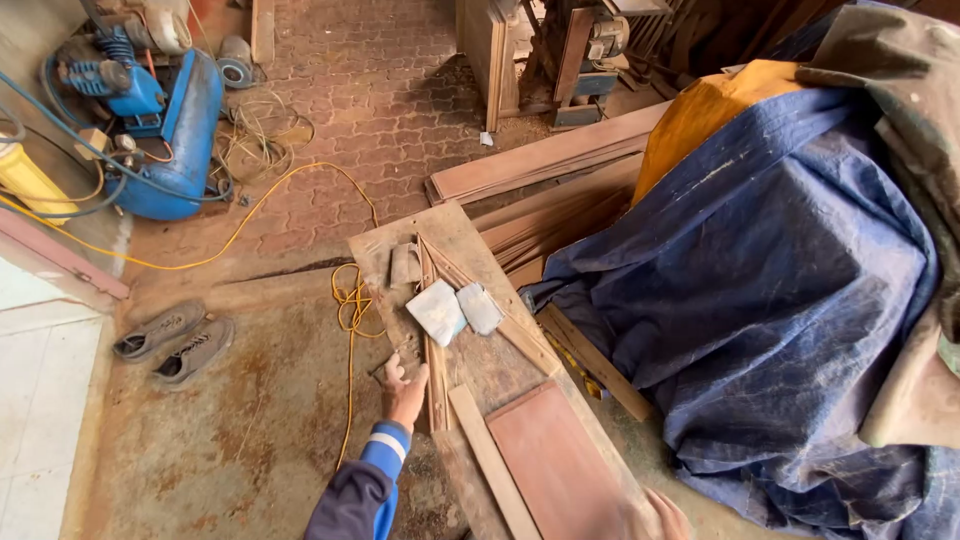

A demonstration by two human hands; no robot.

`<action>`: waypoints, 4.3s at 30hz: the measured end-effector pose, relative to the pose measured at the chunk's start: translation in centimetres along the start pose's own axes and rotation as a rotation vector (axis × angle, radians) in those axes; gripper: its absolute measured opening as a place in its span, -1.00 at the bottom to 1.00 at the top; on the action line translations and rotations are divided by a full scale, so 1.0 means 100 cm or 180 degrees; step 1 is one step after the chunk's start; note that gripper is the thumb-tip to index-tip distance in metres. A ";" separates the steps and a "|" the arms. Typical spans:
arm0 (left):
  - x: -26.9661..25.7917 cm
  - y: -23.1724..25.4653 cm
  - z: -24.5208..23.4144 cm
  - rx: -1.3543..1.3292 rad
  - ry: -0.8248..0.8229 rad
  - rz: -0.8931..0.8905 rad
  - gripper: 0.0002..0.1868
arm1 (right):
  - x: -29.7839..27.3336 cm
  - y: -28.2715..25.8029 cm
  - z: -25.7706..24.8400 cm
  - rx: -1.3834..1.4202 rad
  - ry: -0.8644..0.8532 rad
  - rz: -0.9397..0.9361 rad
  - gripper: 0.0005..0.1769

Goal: The recorder is using an electric sander to smooth a wooden plank and then wiping it with a cloth.

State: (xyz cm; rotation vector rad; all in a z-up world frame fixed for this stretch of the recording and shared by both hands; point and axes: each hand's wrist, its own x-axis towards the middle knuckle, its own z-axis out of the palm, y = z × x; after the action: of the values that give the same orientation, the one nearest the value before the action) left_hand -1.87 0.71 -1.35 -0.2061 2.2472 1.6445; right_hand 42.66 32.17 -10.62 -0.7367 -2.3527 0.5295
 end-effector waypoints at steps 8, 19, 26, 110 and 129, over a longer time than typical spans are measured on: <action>0.095 0.042 0.021 -0.0014 0.0162 0.0285 -0.04 | 0.223 -0.274 0.082 0.0931 -0.1191 0.0994 -0.42; 0.164 0.020 0.016 0.0553 -0.0319 0.0857 -0.29 | 0.319 -0.349 0.237 -0.0605 -0.0792 0.0769 -0.22; 0.158 0.034 -0.003 0.0271 -0.1822 0.0110 -0.61 | 0.263 -0.328 0.217 -0.0157 0.0093 0.1305 -0.44; -0.020 -0.105 0.200 0.1353 -0.2844 0.7186 -0.61 | -0.181 -0.111 -0.252 -0.1726 0.1255 0.2276 -0.55; -0.421 -0.070 0.256 0.2181 -0.6106 0.6473 -0.18 | -0.298 -0.101 -0.269 -0.2349 0.1143 0.3958 -0.59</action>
State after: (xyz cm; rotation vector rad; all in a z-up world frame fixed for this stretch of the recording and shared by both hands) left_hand 44.38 19.08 0.71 2.7746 0.5067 0.1684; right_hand 76.09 11.03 1.55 -2.4030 -1.4636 -0.0691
